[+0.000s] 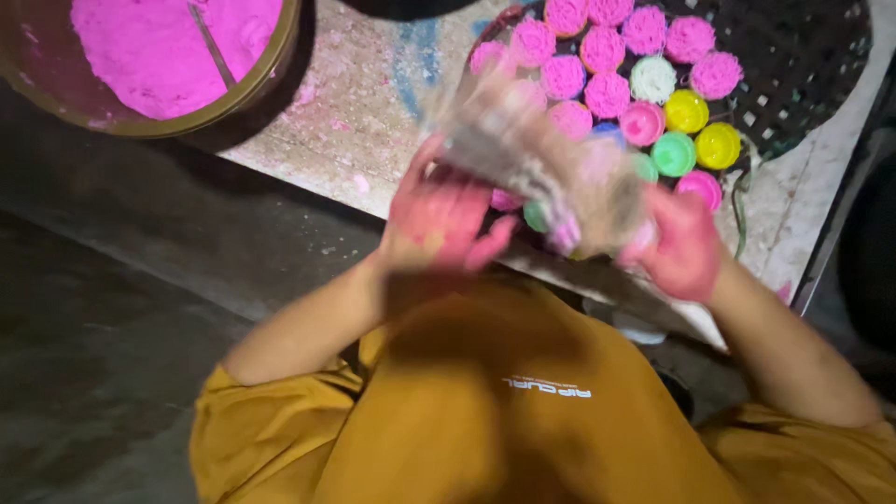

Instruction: The person scoops pink paste from a large bowl and repeatedly fills small plastic molds arranged in a basket using a handheld metal mold-filling tool. The filled molds are placed in a basket alongside other colorful finished items.

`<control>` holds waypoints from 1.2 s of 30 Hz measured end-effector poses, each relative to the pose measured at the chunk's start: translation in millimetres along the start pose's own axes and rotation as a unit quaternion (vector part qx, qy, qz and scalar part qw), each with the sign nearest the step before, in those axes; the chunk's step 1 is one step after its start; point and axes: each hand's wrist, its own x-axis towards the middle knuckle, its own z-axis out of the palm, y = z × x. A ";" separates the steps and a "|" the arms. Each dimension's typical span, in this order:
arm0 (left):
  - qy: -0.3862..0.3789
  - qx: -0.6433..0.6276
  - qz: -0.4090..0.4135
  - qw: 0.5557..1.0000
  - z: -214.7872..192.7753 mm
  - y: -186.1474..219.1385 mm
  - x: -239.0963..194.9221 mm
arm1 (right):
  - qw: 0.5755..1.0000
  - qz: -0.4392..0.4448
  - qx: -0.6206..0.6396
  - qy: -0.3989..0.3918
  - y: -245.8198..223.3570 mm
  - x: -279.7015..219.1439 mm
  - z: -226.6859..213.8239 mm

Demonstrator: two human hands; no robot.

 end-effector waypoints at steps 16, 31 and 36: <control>-0.496 -0.247 -0.091 0.827 -149.2 -122.4 -19.9 | 0.896 -0.210 -0.028 -0.389 -117.0 246.1 84.5; -0.133 -0.622 -0.373 0.675 -274.7 -337.6 -141.0 | 0.927 -0.244 -0.159 -0.237 -141.0 400.9 173.8; -0.100 -0.801 -0.294 0.512 -233.0 -369.7 -170.7 | 0.646 -0.458 -0.611 -0.023 -124.1 468.1 156.5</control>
